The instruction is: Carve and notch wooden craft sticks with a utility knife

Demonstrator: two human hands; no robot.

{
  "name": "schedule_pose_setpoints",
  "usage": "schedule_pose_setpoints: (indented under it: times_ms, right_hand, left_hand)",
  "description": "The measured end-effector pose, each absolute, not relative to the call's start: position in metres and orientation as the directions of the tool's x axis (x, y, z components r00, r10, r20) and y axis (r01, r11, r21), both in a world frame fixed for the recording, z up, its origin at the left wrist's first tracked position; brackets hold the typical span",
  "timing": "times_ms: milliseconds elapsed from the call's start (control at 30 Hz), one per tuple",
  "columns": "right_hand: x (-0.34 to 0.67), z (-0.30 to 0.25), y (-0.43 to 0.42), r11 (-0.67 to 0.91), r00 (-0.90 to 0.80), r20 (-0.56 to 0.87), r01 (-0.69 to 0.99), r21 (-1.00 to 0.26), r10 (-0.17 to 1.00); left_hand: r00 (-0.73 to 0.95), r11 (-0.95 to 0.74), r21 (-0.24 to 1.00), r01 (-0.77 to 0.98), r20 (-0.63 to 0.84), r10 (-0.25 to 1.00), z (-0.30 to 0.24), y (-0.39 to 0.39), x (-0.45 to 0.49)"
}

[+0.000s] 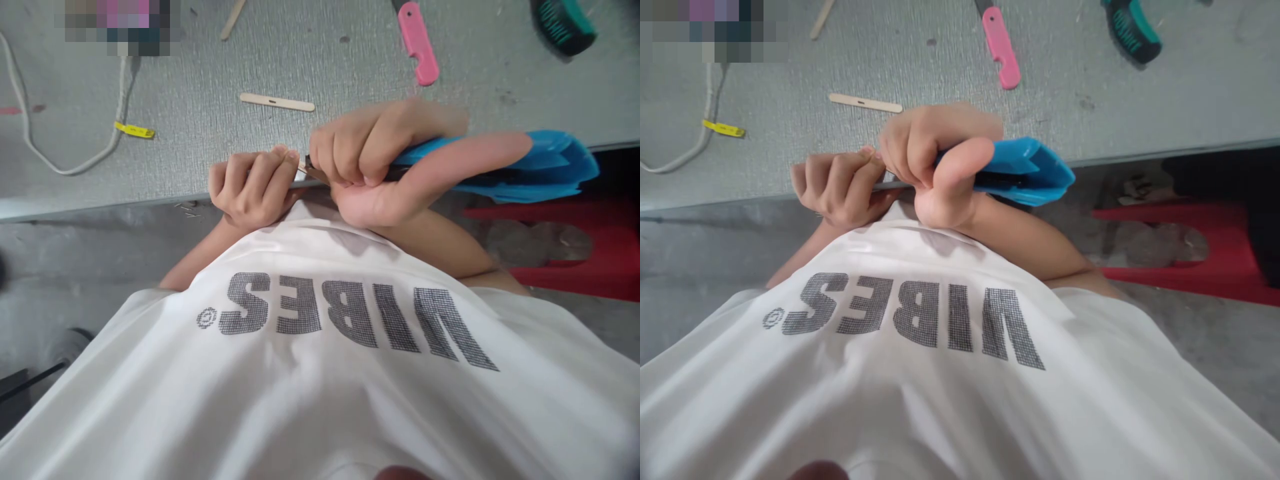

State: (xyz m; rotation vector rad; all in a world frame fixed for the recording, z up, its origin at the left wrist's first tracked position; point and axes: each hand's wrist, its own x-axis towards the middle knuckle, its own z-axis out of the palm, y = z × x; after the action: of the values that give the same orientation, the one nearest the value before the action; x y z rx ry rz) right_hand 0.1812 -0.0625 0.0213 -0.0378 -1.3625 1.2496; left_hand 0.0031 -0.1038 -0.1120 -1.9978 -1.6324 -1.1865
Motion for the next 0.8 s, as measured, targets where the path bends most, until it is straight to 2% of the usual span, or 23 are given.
schedule_pose_setpoints:
  times_ms: [67,100,267,333,433,500,667,733,800]
  right_hand:
    - [0.182,0.019,-0.061,0.412,-0.301,0.677,-0.607,-0.679,0.672]
    - [0.182,0.018,-0.06,0.412,-0.308,0.676,-0.603,-0.683,0.669]
    - [0.183,0.016,-0.056,0.408,-0.296,0.74,-0.682,-0.607,0.604]
    - [0.184,0.017,-0.055,0.407,-0.274,0.744,-0.697,-0.591,0.61]
    - [0.185,0.018,-0.053,0.421,-0.21,0.732,-0.703,-0.574,0.648]
    - [0.186,0.018,-0.051,0.477,-0.129,0.742,-0.691,-0.543,0.658]
    - [0.191,0.021,-0.05,0.753,0.076,0.866,-0.536,-0.381,0.493]
    - [0.192,0.024,-0.054,0.761,0.123,0.828,-0.485,-0.431,0.547]
    - [0.191,0.026,-0.06,0.682,0.125,0.726,-0.479,-0.553,0.676]
  left_hand:
    - [0.045,-0.334,0.196,0.922,0.803,0.595,-0.117,-0.105,0.002]
    - [0.047,-0.325,0.188,0.927,0.799,0.599,-0.119,-0.105,0.001]
    - [-0.025,-0.243,0.353,0.904,0.61,0.792,-0.116,-0.105,0.001]
    - [-0.033,-0.237,0.37,0.898,0.594,0.803,-0.114,-0.105,0.001]
    - [0.023,-0.315,0.225,0.922,0.78,0.625,-0.113,-0.106,0.004]
    - [0.044,-0.325,0.159,0.932,0.842,0.538,-0.113,-0.108,0.006]
    - [-0.027,-0.209,0.321,0.924,0.601,0.799,-0.122,-0.109,0.002]
    - [-0.024,-0.227,0.337,0.914,0.603,0.797,-0.128,-0.109,-0.002]
    - [-0.005,-0.262,0.312,0.913,0.653,0.758,-0.13,-0.109,-0.005]
